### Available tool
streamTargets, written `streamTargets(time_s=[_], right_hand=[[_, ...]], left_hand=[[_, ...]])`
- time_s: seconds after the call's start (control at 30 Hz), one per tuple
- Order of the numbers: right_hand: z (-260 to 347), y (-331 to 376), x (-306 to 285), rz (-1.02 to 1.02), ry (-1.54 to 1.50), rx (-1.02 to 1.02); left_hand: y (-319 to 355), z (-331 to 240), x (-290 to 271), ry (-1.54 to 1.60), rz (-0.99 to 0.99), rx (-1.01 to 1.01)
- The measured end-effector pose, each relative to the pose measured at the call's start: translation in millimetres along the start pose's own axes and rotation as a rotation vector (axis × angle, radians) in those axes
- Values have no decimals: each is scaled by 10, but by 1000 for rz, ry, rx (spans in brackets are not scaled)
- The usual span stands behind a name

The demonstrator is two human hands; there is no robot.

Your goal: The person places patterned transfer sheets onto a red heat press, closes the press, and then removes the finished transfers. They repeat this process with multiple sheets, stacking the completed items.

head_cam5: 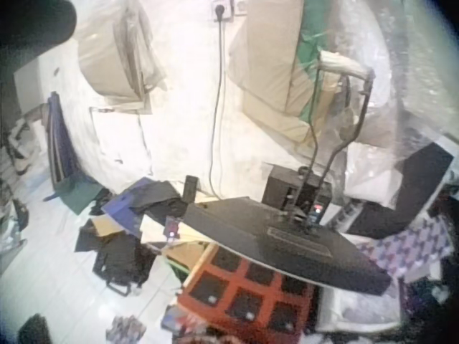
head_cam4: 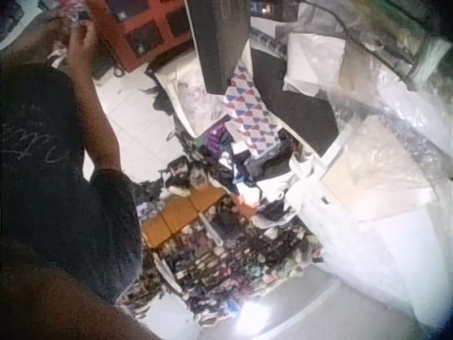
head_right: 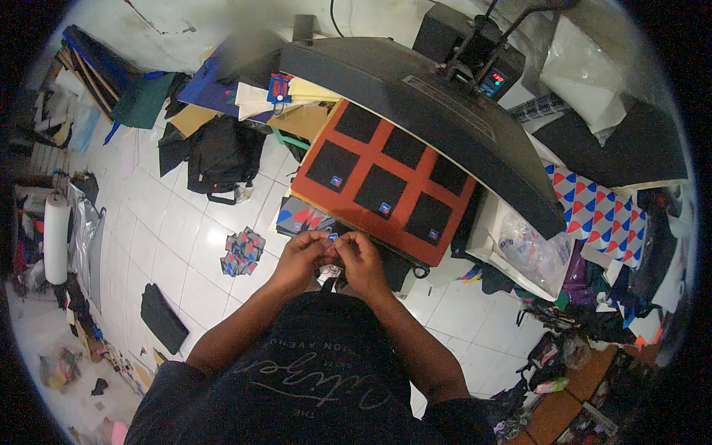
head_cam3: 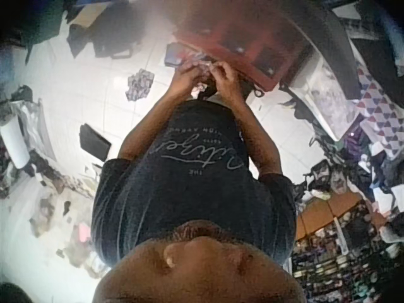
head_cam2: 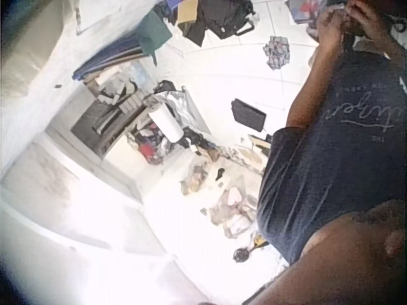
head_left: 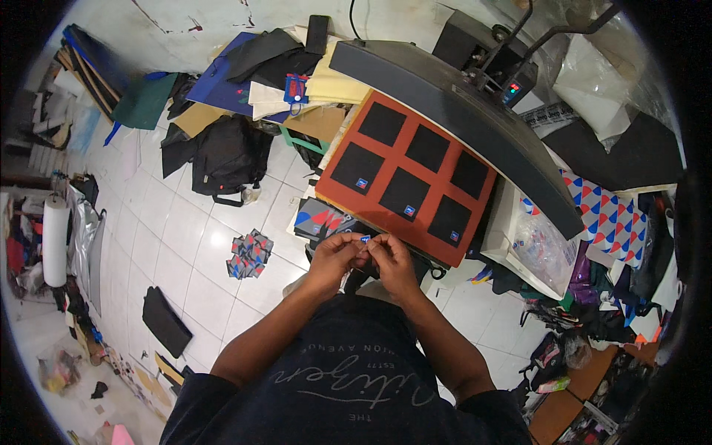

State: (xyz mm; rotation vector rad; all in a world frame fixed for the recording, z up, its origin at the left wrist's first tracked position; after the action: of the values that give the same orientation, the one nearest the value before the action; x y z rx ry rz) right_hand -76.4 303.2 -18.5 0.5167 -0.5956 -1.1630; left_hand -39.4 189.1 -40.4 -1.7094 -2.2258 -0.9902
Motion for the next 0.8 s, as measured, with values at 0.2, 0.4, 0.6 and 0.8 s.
streamTargets(time_s=[0.2,0.4,0.6,0.8], right_hand=[[408,4,-7,-90,226,-317],[476,-128,212,53,501,-162],[681,-384,267,31,601,-378],[1346,-1513,-381,-216,590,-380]], left_hand=[[-66,-138,-141,-151,-9,35],[-125,-210,-253,-278,4,33],[-131,-348,-396,-214,-21,-7],[-109,-485,-845,-189,-102,-51]])
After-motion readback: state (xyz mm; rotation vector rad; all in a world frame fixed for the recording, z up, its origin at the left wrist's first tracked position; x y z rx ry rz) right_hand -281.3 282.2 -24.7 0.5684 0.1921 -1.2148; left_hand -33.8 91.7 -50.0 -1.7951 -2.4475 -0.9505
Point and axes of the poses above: each hand's wrist, its own y-axis away from the middle knuckle, its own x-axis out of the palm, z = x × y, the point moved 10 cm from there along -y, towards the middle knuckle, and after that the axes turned 15 degrees about x, right-handed, at the moved point
